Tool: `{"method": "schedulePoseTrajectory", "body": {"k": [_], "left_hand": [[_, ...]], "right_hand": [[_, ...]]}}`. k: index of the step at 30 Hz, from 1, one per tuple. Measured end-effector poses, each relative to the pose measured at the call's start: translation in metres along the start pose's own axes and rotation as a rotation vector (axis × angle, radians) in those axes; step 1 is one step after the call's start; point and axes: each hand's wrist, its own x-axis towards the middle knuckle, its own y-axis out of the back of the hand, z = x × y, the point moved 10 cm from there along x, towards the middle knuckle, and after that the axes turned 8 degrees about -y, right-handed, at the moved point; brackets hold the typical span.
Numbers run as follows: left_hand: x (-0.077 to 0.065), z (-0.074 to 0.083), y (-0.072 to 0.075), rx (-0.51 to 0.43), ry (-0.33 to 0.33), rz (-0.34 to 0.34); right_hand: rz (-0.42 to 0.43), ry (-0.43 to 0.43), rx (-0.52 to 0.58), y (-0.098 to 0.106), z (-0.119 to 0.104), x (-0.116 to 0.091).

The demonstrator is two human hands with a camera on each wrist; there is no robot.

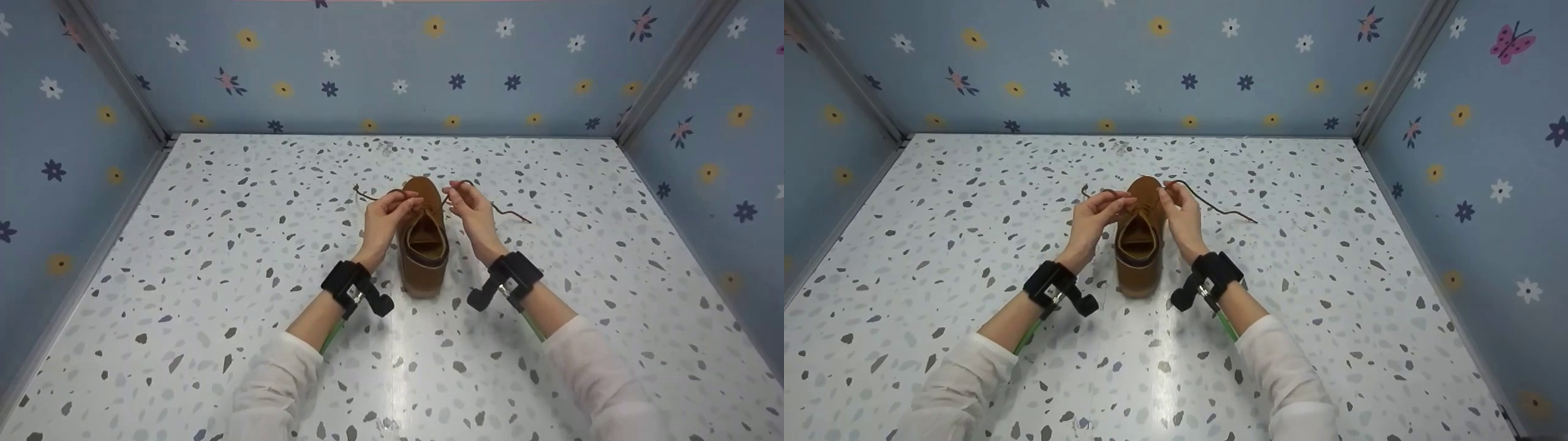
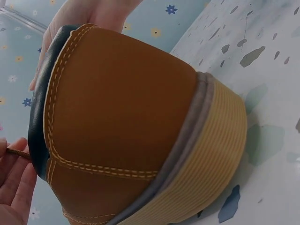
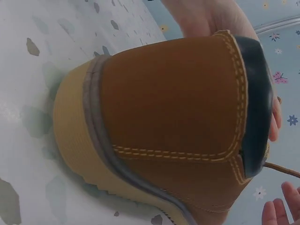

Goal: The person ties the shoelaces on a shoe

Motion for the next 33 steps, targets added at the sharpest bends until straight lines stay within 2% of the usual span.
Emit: {"method": "schedulePoseTrajectory", "body": {"k": [3, 8, 14, 17, 21, 26, 27, 28, 33], "left_hand": [[0.0, 0.001, -0.001, 0.006, 0.001, 0.001], [0.0, 0.0, 0.0, 0.032, -0.005, 0.001], [0.002, -0.002, -0.001, 0.033, 0.005, -0.002], [0.005, 0.0, -0.003, 0.053, -0.013, -0.015], [0.011, 0.004, -0.005, 0.116, -0.037, -0.025], [0.019, 0.001, -0.004, 0.265, -0.03, -0.033], [0.019, 0.003, -0.005, 0.291, -0.014, -0.041], [0.018, 0.016, -0.01, 0.32, 0.011, -0.051], [0.022, 0.018, -0.015, 0.418, 0.061, -0.081]], "right_hand": [[0.048, 0.012, -0.024, 0.006, 0.0, 0.005], [0.106, -0.024, -0.066, 0.014, 0.003, 0.01], [0.096, -0.029, -0.104, 0.015, 0.006, 0.014], [0.091, -0.025, -0.123, 0.015, 0.007, 0.018], [0.087, -0.016, -0.157, 0.014, 0.005, 0.023], [0.06, 0.019, -0.184, 0.011, -0.001, 0.034], [0.055, 0.031, -0.188, 0.01, -0.002, 0.037], [0.049, 0.042, -0.19, 0.01, -0.002, 0.04], [0.028, 0.087, -0.207, 0.009, -0.002, 0.055]]}}
